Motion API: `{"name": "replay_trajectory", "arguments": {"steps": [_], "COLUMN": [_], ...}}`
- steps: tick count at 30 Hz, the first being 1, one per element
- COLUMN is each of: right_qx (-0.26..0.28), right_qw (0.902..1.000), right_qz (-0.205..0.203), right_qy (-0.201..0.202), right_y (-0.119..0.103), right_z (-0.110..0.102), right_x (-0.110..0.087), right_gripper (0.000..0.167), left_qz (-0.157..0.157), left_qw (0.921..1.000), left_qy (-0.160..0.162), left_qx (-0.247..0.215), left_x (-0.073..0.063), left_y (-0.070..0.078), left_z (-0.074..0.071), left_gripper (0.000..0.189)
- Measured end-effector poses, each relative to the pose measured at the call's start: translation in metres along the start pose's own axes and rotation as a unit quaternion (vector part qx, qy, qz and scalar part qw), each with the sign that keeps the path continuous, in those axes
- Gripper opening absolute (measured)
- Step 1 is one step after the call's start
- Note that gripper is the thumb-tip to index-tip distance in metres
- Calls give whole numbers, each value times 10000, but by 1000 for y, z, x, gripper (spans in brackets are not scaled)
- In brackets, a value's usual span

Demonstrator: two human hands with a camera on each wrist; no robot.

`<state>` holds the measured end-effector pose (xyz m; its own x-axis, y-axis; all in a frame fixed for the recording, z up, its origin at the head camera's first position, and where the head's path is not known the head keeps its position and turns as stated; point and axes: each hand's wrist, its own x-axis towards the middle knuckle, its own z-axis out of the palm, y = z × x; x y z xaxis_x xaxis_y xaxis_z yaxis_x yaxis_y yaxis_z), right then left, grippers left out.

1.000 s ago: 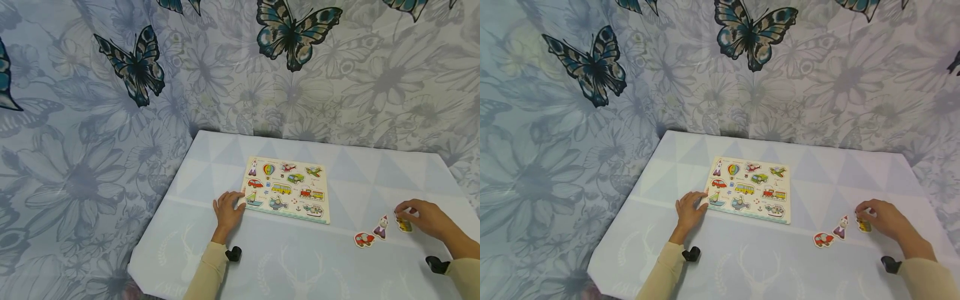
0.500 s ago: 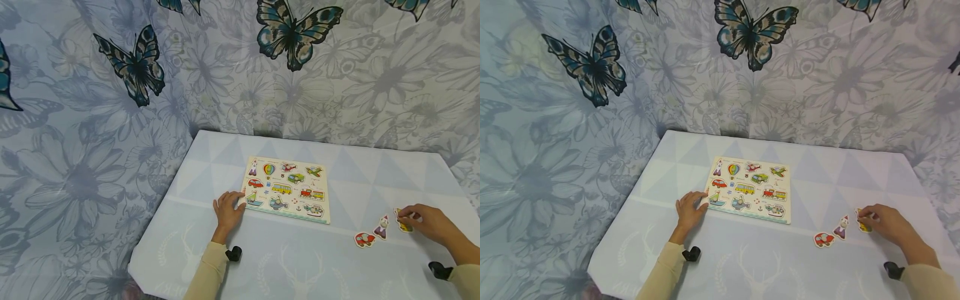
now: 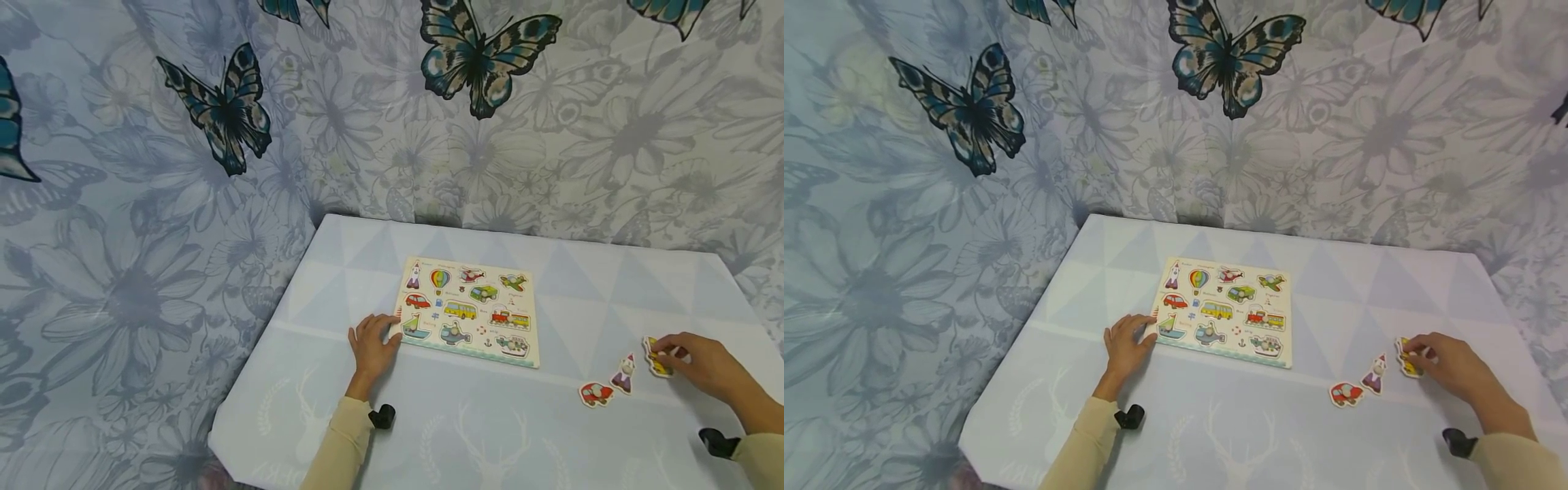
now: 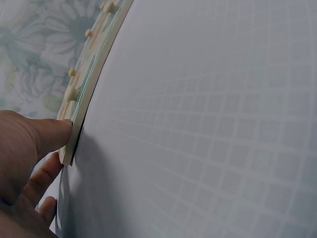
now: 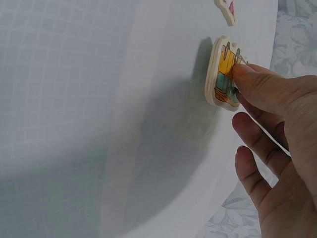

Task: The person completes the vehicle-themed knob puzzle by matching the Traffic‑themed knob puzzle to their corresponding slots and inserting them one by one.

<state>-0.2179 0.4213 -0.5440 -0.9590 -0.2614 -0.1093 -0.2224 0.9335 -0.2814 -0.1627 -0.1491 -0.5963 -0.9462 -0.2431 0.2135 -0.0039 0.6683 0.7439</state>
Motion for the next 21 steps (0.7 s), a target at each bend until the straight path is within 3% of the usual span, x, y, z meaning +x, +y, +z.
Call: {"name": "replay_trajectory", "arguments": {"steps": [5,13,21], "right_qx": [-45,-65,117], "right_qw": [9998,9940,9967], "right_qz": [-168,-871,-777], "right_qy": [122,657,204], "right_y": [-9,-30,-55], "right_z": [0,2,-4], "right_x": [0,10,32], "right_gripper": [16,18,25], "left_qz": [25,-13,60], "left_qw": [10000,10000,10000], "left_qy": [-37,-13,31], "left_qx": [46,45,-24], "left_x": [-2,-1,2], "left_y": [-3,-2,0], "left_z": [1,-1,0], "left_gripper": [27,27,26]}}
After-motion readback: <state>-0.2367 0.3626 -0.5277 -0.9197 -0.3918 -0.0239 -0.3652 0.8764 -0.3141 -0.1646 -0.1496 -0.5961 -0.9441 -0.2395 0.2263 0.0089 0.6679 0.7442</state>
